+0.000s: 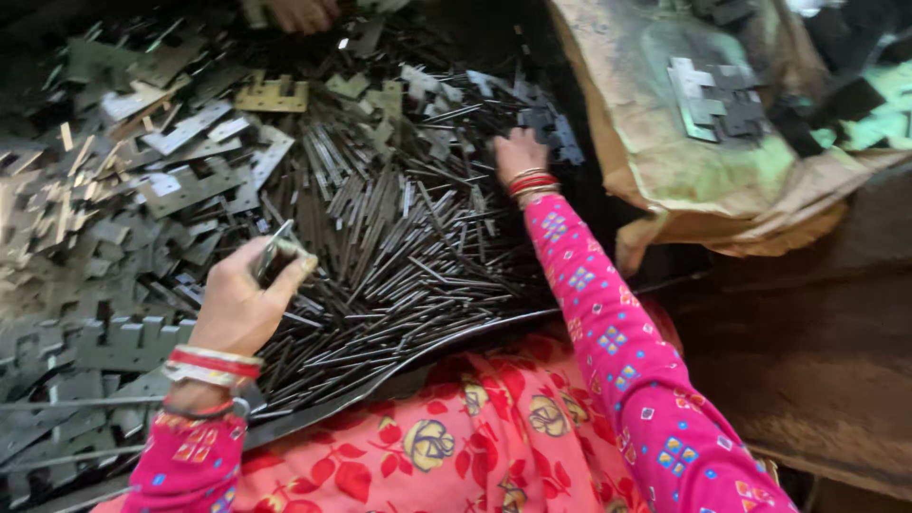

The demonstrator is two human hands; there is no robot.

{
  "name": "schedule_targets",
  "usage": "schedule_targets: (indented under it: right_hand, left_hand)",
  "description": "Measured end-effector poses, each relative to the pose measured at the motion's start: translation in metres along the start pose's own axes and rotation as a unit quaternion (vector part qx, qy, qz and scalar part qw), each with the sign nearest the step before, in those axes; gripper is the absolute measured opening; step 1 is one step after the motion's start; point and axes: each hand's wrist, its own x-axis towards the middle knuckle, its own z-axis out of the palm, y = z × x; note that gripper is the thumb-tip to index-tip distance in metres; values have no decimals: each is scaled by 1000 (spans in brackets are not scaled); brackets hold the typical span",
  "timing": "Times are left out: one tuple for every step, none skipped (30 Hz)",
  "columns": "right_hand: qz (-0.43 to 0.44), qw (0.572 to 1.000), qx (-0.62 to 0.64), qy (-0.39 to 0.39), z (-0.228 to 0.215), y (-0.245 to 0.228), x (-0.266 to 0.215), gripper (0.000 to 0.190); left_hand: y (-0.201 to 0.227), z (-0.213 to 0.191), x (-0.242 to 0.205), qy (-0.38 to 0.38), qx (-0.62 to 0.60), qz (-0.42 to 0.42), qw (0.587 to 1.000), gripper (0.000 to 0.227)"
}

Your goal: The person sits on the floor and assembles metal hinges by inserting pins into hinge plates. They pick up hinge plates and pins from a large bin, insert the pins, and place the assembled hinges into a cloth bag. Another person's hands are visible assisting with the task.

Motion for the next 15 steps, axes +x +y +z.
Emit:
schedule_targets:
  right_hand:
    - [-28, 1000, -5, -4, 14, 11, 4, 20]
    - [-58, 998, -9, -10, 26, 20, 6, 28]
    - [-69, 997, -6, -33, 32, 31, 11, 20]
    - [-80, 995, -4, -56, 37, 37, 14, 11]
    - [-98, 994, -10, -52, 42, 38, 13, 11]
    - [-113, 992, -20, -50, 42, 41, 11, 12]
    - [-128, 990, -29, -47, 41, 40, 9, 14]
    - [-114, 993, -21, -23, 34, 36, 7, 12]
    - [-99, 995, -13, 1, 24, 31, 1, 12]
    - [-81, 996, -4, 24, 10, 24, -8, 14]
    - [-78, 995, 48, 34, -9, 17, -11, 18]
    - [-72, 992, 98, 45, -32, 11, -13, 22]
    - [-66, 985, 147, 57, -57, 3, -16, 27]
    - [-29, 944, 328, -9, -85, -4, -21, 28]
    - [8, 865, 495, -74, -112, -14, -30, 33]
  left_hand:
    - [-5, -1, 4, 27, 57, 45, 997, 20]
    - [-10, 0, 6, 54, 115, 87, 988, 20]
    - [-14, 2, 8, 41, 159, 102, 981, 24]
    - [-17, 7, 10, 27, 204, 118, 972, 28]
    - [-19, 13, 11, 12, 248, 133, 960, 33]
    - [-21, 23, 11, -27, 295, 132, 946, 28]
    - [-22, 32, 11, -67, 340, 131, 929, 22]
    - [-23, 41, 12, -105, 384, 133, 908, 18]
    - [-23, 50, 13, -92, 396, 140, 903, 18]
    - [-24, 55, 13, -81, 409, 149, 897, 19]
    - [-25, 59, 12, -70, 421, 158, 890, 21]
    - [-26, 61, 13, -77, 430, 163, 885, 20]
    - [-26, 62, 14, -84, 438, 169, 879, 19]
    - [-27, 63, 14, -89, 444, 175, 874, 17]
    - [-27, 63, 14, -110, 431, 158, 882, 18]
